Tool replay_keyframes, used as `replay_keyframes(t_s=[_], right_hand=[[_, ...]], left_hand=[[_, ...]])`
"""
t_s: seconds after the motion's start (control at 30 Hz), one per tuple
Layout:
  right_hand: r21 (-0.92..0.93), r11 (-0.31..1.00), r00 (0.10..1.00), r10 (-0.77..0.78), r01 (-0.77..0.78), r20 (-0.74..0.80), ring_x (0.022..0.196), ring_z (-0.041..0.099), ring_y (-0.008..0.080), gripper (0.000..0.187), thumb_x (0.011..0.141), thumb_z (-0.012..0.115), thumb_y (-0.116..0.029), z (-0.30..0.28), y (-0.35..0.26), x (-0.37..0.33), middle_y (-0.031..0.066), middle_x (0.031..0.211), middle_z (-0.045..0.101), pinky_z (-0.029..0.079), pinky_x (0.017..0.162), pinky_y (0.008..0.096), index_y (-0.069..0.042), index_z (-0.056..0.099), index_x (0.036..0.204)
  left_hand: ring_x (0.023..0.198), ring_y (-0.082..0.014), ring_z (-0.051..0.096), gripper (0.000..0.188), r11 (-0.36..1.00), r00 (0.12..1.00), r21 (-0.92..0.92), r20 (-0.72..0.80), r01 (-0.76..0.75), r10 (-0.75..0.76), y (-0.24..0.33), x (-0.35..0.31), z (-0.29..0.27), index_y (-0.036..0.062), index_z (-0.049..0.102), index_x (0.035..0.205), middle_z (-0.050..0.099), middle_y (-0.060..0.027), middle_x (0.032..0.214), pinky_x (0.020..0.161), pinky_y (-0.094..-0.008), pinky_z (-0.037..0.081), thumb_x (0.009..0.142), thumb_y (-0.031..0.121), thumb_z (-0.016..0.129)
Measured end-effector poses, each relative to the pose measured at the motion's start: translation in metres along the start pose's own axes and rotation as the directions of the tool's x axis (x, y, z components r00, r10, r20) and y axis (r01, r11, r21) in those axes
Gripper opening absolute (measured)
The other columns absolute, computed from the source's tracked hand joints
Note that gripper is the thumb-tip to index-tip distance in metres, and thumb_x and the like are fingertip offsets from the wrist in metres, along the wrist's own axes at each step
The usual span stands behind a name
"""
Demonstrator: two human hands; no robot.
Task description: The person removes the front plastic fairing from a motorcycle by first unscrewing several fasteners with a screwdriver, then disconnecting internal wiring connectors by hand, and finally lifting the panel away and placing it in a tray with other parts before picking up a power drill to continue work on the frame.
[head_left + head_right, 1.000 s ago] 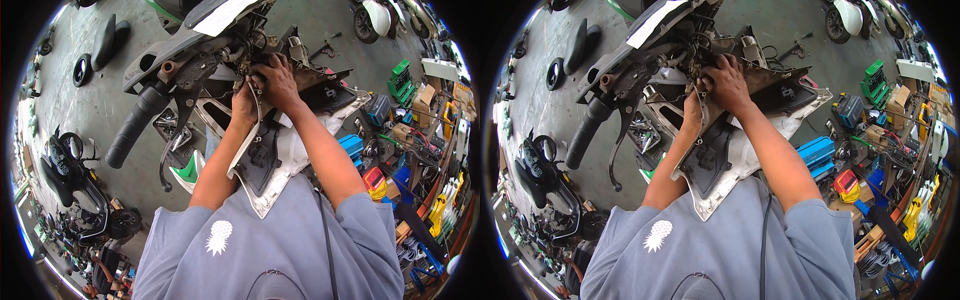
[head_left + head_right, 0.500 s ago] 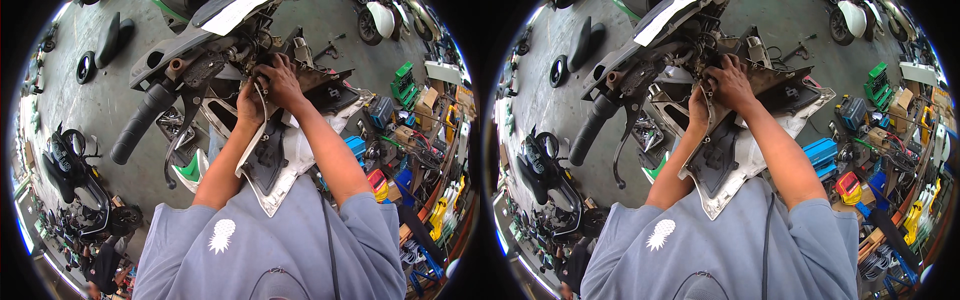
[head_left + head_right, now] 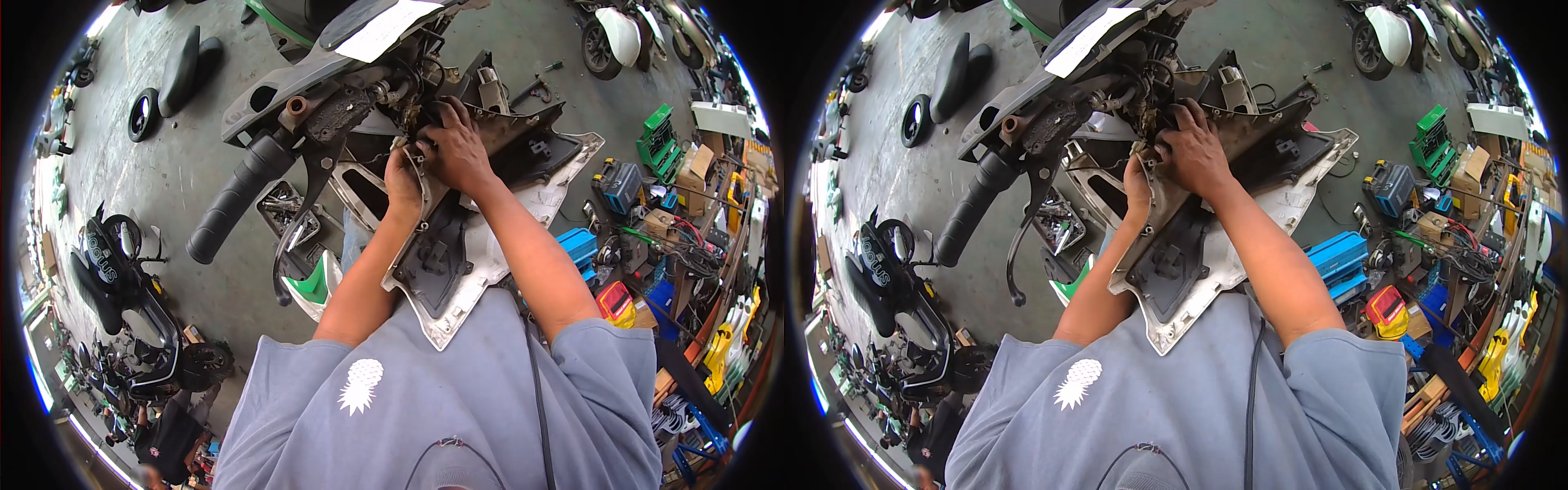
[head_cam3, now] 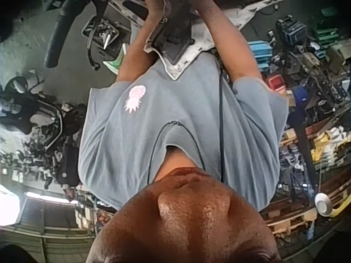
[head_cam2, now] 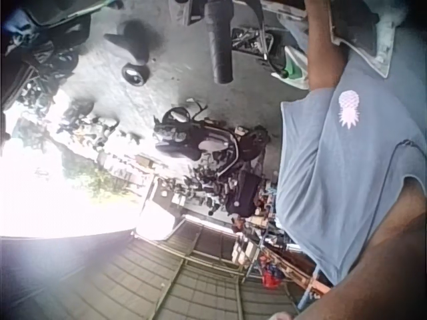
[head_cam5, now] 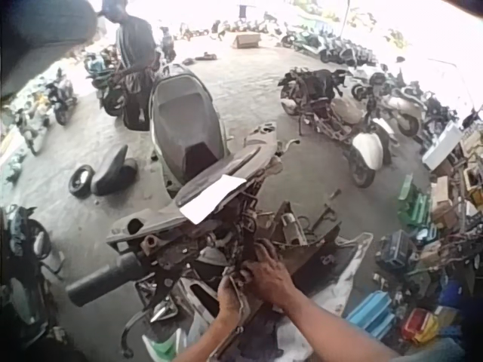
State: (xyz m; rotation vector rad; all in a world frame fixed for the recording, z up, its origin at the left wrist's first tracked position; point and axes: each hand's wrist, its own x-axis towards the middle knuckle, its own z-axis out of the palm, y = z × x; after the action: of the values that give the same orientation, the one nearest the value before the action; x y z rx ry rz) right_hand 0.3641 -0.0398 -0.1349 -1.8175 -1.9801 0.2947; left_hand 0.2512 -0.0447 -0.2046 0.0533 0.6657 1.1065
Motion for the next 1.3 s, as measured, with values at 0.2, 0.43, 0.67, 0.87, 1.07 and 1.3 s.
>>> replay_keyframes(t_s=[0.2, 0.43, 0.67, 0.87, 1.07, 1.3], right_hand=[[0.132, 0.981, 0.978, 0.157, -0.139, -0.137, 0.123, 0.041, 0.0318, 0.030, 0.074, 0.068, -0.018, -0.002, 0.017, 0.006, 0.0140, 0.120, 0.053, 0.037, 0.099, 0.0425, -0.005, 0.059, 0.099], [-0.346, 0.923, 0.986, 0.152, -0.165, -0.065, 0.114, 0.047, 0.0335, 0.029, 0.076, 0.063, -0.026, 0.011, -0.011, 0.043, 0.0101, 0.112, 0.057, 0.036, 0.095, 0.0476, -0.008, 0.063, 0.099], [-0.201, 0.952, 0.969, 0.205, -0.230, -0.138, 0.111, 0.048, 0.0389, 0.029, 0.081, 0.059, -0.023, 0.015, 0.024, 0.038, 0.0184, 0.112, 0.057, 0.039, 0.094, 0.0476, -0.005, 0.062, 0.103], [-0.186, 0.952, 0.970, 0.232, -0.241, -0.071, 0.115, 0.046, 0.0350, 0.031, 0.084, 0.054, -0.024, 0.017, 0.020, 0.027, 0.0165, 0.117, 0.054, 0.038, 0.096, 0.0450, -0.004, 0.061, 0.108], [-0.202, 0.940, 0.941, 0.219, -0.274, -0.257, 0.117, 0.042, 0.0377, 0.032, 0.083, 0.054, -0.024, 0.042, 0.049, 0.036, 0.0156, 0.112, 0.056, 0.036, 0.096, 0.0481, -0.005, 0.059, 0.109], [-0.179, 0.966, 0.959, 0.137, -0.184, -0.247, 0.117, 0.042, 0.0406, 0.036, 0.086, 0.052, -0.026, 0.033, 0.043, 0.042, 0.0187, 0.116, 0.056, 0.026, 0.105, 0.0491, 0.000, 0.059, 0.109]], left_hand=[[0.084, -0.0175, 0.060, 0.023, 0.747, 0.984, 0.644, 0.059, -0.166, 0.169, 0.003, -0.013, 0.011, -0.0006, 0.062, 0.093, 0.063, -0.0069, 0.093, 0.075, -0.0267, 0.047, 0.091, 0.015, 0.046], [0.089, -0.0156, 0.056, 0.034, 0.732, 0.989, 0.681, 0.117, -0.016, -0.086, 0.036, -0.035, -0.044, 0.0031, 0.054, 0.120, 0.061, -0.0048, 0.100, 0.079, -0.0291, 0.045, 0.090, 0.019, 0.052], [0.128, -0.0190, 0.037, 0.055, 0.794, 0.964, 0.595, 0.118, 0.122, -0.237, 0.106, -0.129, 0.015, 0.0047, 0.039, 0.137, 0.044, -0.0081, 0.136, 0.108, -0.0327, 0.027, 0.092, 0.036, 0.049], [0.129, -0.0205, 0.036, 0.062, 0.743, 0.954, 0.668, 0.202, 0.032, -0.223, 0.095, -0.142, 0.014, 0.0070, 0.038, 0.139, 0.041, -0.0098, 0.140, 0.108, -0.0335, 0.026, 0.086, 0.031, 0.061], [0.120, -0.0167, 0.045, 0.055, 0.698, 0.947, 0.698, 0.309, -0.162, -0.090, 0.092, -0.134, 0.021, 0.0066, 0.044, 0.134, 0.051, -0.0091, 0.130, 0.104, -0.0301, 0.032, 0.084, 0.014, 0.065], [0.116, -0.0236, 0.051, 0.053, 0.580, 0.943, 0.756, 0.324, -0.305, 0.073, 0.099, -0.136, 0.016, 0.0060, 0.048, 0.130, 0.055, -0.0147, 0.124, 0.100, -0.0329, 0.036, 0.079, 0.003, 0.062]])
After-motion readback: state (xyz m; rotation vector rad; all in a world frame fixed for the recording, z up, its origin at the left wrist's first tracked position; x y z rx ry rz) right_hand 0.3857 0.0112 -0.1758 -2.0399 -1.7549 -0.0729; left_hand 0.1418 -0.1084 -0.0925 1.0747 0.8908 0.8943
